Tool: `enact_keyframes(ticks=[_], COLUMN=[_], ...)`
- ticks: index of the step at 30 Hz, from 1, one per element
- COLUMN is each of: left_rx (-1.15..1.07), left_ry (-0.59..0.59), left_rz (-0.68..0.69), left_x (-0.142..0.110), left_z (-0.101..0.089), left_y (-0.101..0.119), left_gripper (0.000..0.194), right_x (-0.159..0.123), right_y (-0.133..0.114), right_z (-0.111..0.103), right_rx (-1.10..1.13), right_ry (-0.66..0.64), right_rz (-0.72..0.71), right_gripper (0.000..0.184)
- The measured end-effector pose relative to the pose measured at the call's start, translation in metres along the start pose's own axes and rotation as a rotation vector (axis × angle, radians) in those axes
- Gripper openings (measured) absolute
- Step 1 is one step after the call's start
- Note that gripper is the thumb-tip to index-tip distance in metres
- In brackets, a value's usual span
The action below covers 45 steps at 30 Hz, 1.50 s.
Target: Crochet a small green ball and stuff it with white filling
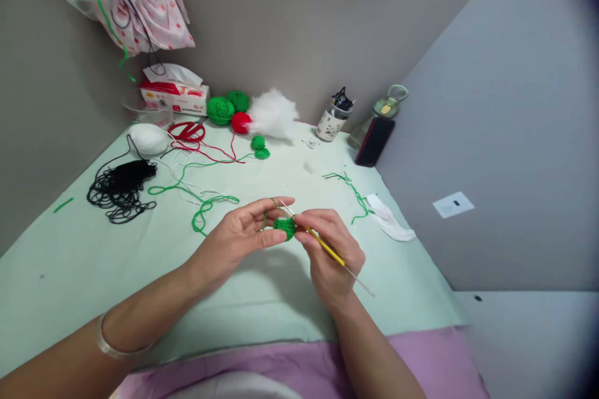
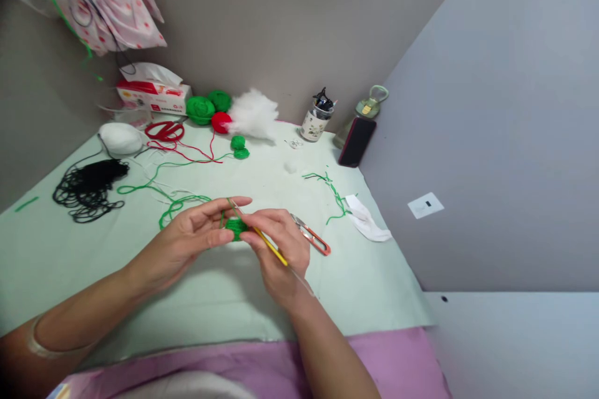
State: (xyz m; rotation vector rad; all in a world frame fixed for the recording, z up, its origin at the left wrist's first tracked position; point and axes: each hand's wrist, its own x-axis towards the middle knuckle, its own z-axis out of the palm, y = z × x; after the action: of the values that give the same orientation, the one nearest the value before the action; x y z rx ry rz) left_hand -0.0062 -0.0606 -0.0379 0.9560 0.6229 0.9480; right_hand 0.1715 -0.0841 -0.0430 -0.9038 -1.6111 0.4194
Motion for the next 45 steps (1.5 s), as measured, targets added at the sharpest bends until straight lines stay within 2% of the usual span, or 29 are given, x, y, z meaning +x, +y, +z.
enact_keyframes(ticks=[4, 10, 16, 22, 28, 31, 34, 38, 45], left_rx=[-0.033, -0.053, -0.012, 0.207, 0.142, 0.161, 0.192, 0.235, 0.345], left_ry=[-0.005, 0.036, 0.073, 0.025, 0.037, 0.037, 0.038, 0.038, 0.023], left_rz=[0.012, 0.020, 0.042, 0.043, 0.019, 0.060, 0.110, 0.131, 0.125], left_x=[-0.001, -0.003, -0.003, -0.006, -0.004, -0.002, -0.002, -0.003, -0.003], left_z=[0.001, 0.002, 0.001, 0.002, 0.002, 0.001, 0.000, 0.000, -0.001], left_y=[0.001, 0.003, 0.004, -0.002, -0.002, 0.000, 0.001, 0.002, 0.004], left_gripper=[0.043, 0.049, 0.054, 0.058, 0.063, 0.060, 0.055, 0.051, 0.051], right_x=[0.007, 0.007, 0.005, 0.003, 0.007, 0.007, 0.006, 0.004, 0.007], right_y=[0.003, 0.002, -0.001, 0.000, 0.002, 0.005, 0.010, 0.014, 0.012], right_z=[-0.005, -0.004, -0.003, -0.001, -0.001, 0.000, -0.001, -0.002, -0.004], right_rx=[0.199, 0.258, 0.231, 0.230, 0.252, 0.303, 0.426, 0.511, 0.568], right_ry=[-0.074, -0.083, -0.073, -0.087, -0.063, -0.047, -0.038, -0.054, -0.092], right_rz=[0.162, 0.232, 0.221, 0.184, 0.216, 0.217, 0.278, 0.407, 0.387], right_gripper=[0.012, 0.010, 0.018, 0.028, 0.016, 0.012, 0.008, 0.016, 0.020])
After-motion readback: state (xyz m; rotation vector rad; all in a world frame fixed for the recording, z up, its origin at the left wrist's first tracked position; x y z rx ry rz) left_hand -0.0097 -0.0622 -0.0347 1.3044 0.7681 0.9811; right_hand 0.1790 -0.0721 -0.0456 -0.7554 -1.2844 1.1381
